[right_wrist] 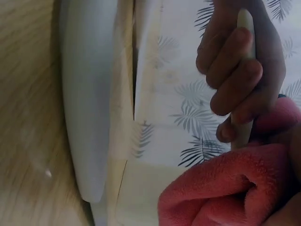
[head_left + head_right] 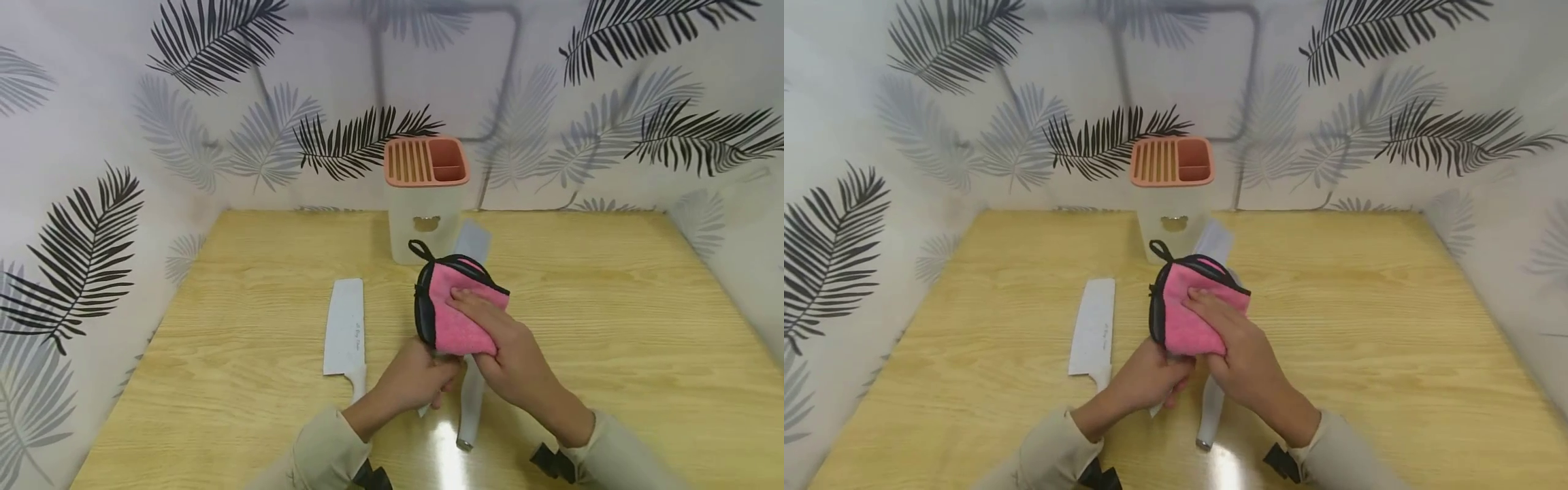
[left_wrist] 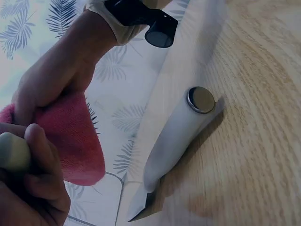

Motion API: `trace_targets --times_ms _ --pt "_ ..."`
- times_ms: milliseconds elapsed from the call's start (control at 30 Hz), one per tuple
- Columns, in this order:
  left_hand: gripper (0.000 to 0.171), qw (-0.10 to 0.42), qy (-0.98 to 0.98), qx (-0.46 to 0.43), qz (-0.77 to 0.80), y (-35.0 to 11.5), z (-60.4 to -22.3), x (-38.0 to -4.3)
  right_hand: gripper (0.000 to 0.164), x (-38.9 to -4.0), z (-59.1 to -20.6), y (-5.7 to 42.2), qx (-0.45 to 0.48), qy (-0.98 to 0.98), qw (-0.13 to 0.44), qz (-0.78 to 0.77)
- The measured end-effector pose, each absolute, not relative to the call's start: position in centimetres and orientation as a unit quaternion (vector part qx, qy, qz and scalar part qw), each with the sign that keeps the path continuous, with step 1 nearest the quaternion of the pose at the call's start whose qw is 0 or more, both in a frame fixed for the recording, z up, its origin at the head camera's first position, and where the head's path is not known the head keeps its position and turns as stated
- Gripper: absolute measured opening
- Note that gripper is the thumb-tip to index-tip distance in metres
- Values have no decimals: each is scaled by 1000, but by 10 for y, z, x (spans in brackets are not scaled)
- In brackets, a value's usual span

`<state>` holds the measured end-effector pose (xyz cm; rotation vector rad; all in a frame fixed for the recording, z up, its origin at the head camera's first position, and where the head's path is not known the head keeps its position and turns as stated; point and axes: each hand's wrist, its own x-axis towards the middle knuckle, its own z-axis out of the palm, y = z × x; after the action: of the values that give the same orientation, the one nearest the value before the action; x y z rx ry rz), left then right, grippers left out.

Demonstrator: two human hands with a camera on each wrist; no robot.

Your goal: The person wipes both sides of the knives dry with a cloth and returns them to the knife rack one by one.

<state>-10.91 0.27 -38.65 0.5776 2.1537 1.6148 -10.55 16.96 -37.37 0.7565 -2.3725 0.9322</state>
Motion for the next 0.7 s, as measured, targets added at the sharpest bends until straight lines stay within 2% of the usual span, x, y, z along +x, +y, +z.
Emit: trace_targets --times_ms 100,233,433,600,700 --pt "7 187 799 200 536 2 -387 -109 59 -112 -379 173 254 -864 248 358" --pt "16 166 825 217 495 3 -388 -107 64 -126 -382 182 228 -865 265 360" --pt "12 166 823 244 486 3 -390 -99 63 -155 -381 209 161 -869 305 356" --pt "12 210 786 226 535 -1 -391 -96 47 -169 -370 236 55 -860 326 389" --pt "15 230 752 208 581 -5 -388 -95 34 -168 -357 246 -6 -819 362 444"
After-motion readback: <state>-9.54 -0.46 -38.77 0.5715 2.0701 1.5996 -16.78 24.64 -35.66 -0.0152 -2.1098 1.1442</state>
